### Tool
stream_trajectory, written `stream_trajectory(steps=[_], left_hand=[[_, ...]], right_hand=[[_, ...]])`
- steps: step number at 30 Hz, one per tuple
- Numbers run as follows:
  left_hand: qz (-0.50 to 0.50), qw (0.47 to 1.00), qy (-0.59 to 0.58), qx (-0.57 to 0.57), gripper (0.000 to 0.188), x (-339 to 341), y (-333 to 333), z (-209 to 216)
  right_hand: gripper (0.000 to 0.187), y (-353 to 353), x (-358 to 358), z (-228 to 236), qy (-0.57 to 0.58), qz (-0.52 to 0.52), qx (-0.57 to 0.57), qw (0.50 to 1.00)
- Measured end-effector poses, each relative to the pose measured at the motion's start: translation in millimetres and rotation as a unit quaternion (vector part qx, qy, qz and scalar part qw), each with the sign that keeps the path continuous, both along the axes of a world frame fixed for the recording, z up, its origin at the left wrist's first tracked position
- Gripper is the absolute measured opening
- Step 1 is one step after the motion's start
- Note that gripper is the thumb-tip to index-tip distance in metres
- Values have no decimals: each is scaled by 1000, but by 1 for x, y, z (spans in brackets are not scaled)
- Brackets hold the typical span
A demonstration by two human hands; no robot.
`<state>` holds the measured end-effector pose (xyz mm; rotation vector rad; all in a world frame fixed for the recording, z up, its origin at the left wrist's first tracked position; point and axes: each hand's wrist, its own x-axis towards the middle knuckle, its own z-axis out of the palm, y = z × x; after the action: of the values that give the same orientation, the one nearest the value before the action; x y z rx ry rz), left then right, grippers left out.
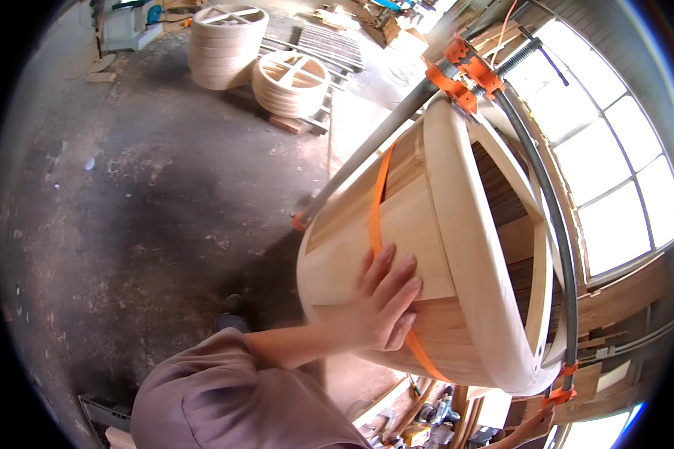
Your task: The person assembles a wooden barrel by inserting staves into a clamped circular frame, tapping them into place with a hammer, and tightening the clamps to secure the structure. The person repeatedly adjusts the clamps and hammers the staves to ensure a tight fit.
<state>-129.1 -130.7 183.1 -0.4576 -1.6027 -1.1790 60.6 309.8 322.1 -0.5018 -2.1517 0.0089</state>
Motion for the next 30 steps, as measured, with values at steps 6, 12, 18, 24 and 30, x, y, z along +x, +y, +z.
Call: stream_trajectory(steps=[6,12,18,24,30], left_hand=[[-24,999,12,45,60,-65,-57,10],[-95,992,25,75,56,-149,-102,8],[-185,976,-49,107,63,-192,-127,18],[-335,903,-125,237,63,-205,-157,4],[-346,889,-272,124,52,-328,-193,35]], right_hand=[[36,-62,16,0,-11,-31,30,999],[25,-168,8,-1,11,-22,203,979],[20,-239,7,2,12,-36,144,989],[23,-249,11,5,-35,2,82,996],[22,-248,9,-6,-5,-11,69,998]])
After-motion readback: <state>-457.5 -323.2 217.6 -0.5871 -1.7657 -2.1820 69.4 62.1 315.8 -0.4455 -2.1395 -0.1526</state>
